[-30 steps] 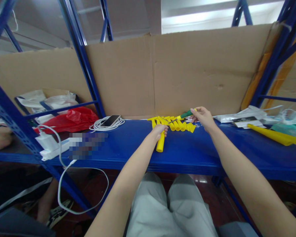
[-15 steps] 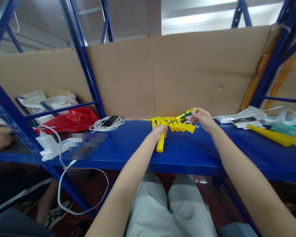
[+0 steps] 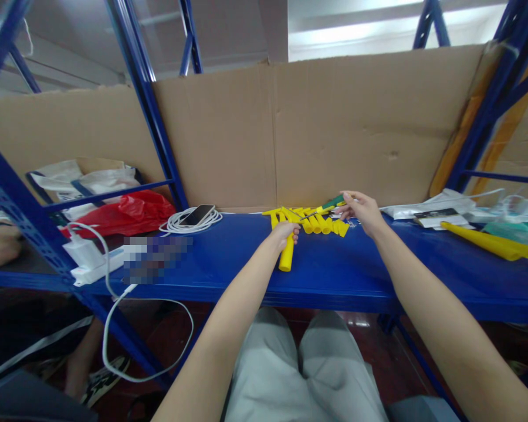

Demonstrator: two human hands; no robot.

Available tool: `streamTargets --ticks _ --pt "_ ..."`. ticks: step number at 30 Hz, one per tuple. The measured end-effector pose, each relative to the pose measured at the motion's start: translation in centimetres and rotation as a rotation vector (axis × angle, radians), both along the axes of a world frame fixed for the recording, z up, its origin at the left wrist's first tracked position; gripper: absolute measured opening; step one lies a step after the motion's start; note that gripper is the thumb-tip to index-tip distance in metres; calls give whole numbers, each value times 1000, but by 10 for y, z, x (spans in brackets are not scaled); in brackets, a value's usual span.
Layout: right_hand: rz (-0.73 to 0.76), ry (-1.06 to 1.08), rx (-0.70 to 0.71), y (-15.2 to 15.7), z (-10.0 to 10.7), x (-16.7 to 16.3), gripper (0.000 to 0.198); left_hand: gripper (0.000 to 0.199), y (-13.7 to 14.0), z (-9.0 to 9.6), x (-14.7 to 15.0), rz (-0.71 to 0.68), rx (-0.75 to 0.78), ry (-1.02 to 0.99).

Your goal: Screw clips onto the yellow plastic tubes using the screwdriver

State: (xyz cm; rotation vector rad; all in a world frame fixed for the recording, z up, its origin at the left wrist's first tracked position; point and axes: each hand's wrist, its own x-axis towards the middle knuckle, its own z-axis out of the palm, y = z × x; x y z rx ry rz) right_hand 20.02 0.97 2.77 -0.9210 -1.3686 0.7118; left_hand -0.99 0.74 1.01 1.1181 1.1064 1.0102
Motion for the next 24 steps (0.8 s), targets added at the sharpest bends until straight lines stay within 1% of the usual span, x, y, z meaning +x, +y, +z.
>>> streamTargets --ticks 4,6,8,12,17,20,24 --pt "131 39 -11 -2 0 1 34 23 1 0 0 10 -19 9" --pt "155 42 -12 -2 0 0 31 23 2 0 0 12 -20 6" --pt "123 34 -8 -2 0 0 30 23 3 0 -1 11 -18 1" --pt "13 42 -23 1 0 -2 34 22 4 -1 -1 1 -18 -4" --pt "-33 42 -16 2 0 -4 36 22 3 0 -1 -10 -19 -2" --pt "-16 26 -12 0 0 -3 37 22 3 0 0 -10 -19 0" --pt "78 89 -52 -2 2 -2 27 22 3 -1 0 0 -26 -4"
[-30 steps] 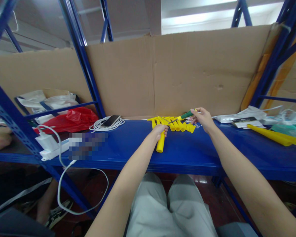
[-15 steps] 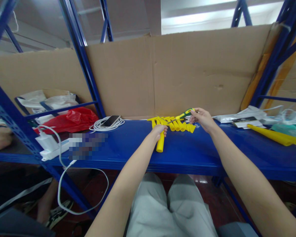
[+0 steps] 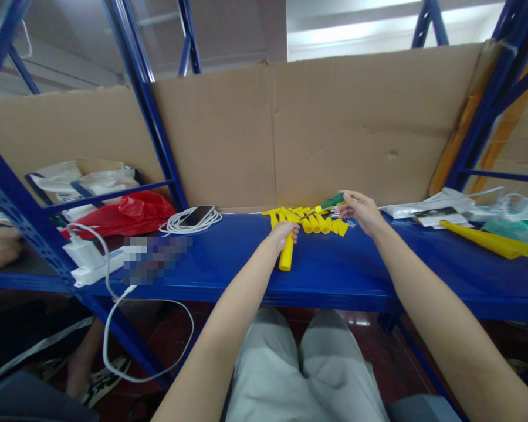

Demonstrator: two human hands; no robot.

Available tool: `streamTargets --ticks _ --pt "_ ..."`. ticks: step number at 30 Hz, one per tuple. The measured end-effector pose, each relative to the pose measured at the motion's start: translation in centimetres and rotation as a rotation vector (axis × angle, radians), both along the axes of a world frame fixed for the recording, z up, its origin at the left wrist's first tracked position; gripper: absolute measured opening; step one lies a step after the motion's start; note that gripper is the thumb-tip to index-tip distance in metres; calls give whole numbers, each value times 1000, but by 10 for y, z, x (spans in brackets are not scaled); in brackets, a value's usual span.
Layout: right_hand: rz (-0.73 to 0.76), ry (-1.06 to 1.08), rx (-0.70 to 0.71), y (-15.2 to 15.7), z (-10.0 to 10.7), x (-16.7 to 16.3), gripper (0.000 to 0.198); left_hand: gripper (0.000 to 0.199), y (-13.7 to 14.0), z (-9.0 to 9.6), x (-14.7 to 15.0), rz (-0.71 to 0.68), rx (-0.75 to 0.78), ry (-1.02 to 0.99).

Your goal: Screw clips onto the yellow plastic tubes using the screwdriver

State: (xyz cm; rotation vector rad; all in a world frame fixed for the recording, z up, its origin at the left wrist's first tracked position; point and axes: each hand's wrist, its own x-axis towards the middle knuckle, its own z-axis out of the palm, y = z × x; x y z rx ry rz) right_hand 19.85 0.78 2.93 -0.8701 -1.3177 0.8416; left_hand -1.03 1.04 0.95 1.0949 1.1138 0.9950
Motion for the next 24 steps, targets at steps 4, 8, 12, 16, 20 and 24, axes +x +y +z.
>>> streamTargets --ticks 4,8,12,16,20,24 --pt "67 64 -30 -1 1 0 16 22 0 0 0 8 -4 -2" --pt "4 41 -24 -1 1 -1 18 20 -1 0 0 10 3 9" --pt "-83 5 -9 0 0 -1 31 21 -1 -1 0 3 6 1" --pt "-135 -18 5 2 -1 -1 38 21 -1 -1 0 2 -3 1" --pt "-158 -38 64 6 -4 2 45 21 -1 0 0 -2 2 7" --pt "-134 -60 82 11 -7 7 44 22 -1 0 0 -4 17 5"
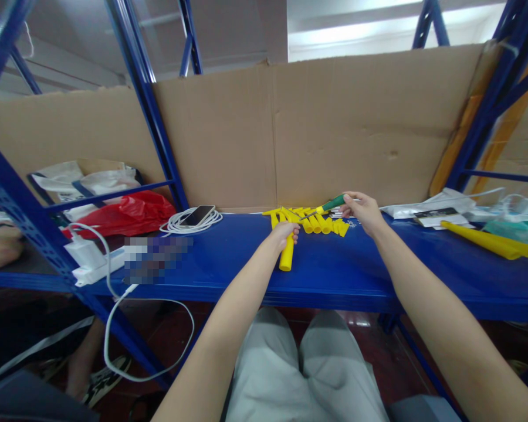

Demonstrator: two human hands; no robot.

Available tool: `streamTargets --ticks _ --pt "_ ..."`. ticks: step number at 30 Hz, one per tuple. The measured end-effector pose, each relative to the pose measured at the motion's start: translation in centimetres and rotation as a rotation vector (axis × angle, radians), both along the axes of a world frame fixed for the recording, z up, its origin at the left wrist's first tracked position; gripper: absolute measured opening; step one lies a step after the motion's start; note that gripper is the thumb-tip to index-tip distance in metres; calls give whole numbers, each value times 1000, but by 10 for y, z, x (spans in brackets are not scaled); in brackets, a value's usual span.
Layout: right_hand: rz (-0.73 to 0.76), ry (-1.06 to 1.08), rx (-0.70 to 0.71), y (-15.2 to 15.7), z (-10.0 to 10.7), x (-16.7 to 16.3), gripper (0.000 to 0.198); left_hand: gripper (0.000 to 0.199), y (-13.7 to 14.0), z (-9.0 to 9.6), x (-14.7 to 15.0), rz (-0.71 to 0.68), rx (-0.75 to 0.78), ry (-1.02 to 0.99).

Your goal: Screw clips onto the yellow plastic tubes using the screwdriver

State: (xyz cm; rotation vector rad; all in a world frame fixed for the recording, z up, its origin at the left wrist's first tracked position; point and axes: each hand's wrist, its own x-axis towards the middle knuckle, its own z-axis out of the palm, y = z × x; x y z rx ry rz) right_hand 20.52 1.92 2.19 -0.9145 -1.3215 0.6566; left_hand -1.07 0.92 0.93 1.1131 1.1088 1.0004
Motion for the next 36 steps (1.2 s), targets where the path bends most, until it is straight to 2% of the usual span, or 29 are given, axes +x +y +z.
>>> streamTargets --ticks 7,16,22,26,32,36 --pt "108 -23 -13 0 1 3 35 21 2 -1 0 19 -5 8" --pt "22 18 10 -5 4 -5 45 21 1 0 0 -8 -15 9" --pt "18 -25 39 -5 3 -4 48 22 0 0 0 6 -3 11" --pt "49 -29 24 -4 2 -1 45 22 1 -1 0 -5 -15 8" --pt "173 5 0 -6 3 1 38 16 3 -1 -1 11 -18 -9" --pt "153 9 -7 -7 4 -1 39 17 2 -2 0 3 -9 -8"
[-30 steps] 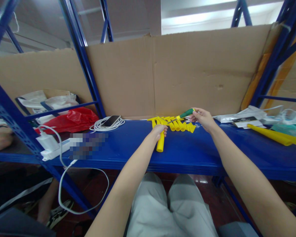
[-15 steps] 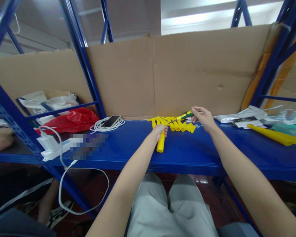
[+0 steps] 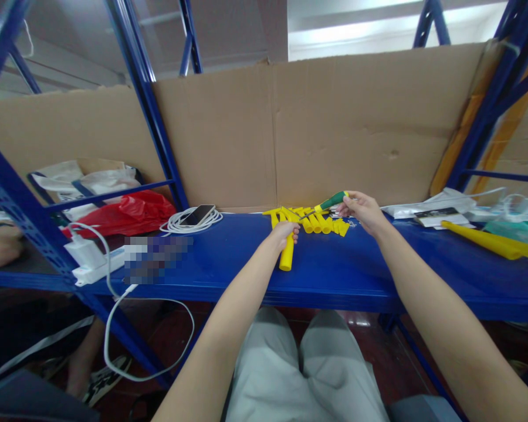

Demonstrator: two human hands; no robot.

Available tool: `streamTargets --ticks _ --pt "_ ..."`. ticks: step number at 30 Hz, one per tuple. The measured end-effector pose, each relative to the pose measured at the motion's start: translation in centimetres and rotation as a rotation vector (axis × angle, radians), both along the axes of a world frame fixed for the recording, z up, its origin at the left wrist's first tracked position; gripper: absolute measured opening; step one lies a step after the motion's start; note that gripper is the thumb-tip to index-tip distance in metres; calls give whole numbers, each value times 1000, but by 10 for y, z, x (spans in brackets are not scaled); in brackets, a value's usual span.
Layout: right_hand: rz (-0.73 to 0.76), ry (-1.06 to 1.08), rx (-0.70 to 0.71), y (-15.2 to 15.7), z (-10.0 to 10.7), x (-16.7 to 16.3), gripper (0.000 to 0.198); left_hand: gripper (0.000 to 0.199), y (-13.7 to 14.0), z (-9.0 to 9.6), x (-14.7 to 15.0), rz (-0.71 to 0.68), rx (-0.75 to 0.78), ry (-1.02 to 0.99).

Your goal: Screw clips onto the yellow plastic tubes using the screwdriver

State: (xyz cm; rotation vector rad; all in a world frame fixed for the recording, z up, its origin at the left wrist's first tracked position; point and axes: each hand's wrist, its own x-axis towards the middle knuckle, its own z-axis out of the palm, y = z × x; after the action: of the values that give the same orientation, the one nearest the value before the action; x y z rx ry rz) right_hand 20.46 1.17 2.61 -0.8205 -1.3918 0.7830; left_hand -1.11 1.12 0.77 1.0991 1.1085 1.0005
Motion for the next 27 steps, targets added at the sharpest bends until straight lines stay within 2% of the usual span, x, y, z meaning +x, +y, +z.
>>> streamTargets --ticks 6,16,19,27 --pt "-127 -8 -5 5 0 -1 40 19 0 0 0 1 9 1" --pt "-164 -55 55 1 -2 -1 48 19 2 -2 1 -3 3 0" --pt "-138 -40 40 0 -1 -1 46 18 2 -2 1 3 -6 9" --pt "42 45 -15 -7 3 -3 33 21 0 0 1 0 -1 1"
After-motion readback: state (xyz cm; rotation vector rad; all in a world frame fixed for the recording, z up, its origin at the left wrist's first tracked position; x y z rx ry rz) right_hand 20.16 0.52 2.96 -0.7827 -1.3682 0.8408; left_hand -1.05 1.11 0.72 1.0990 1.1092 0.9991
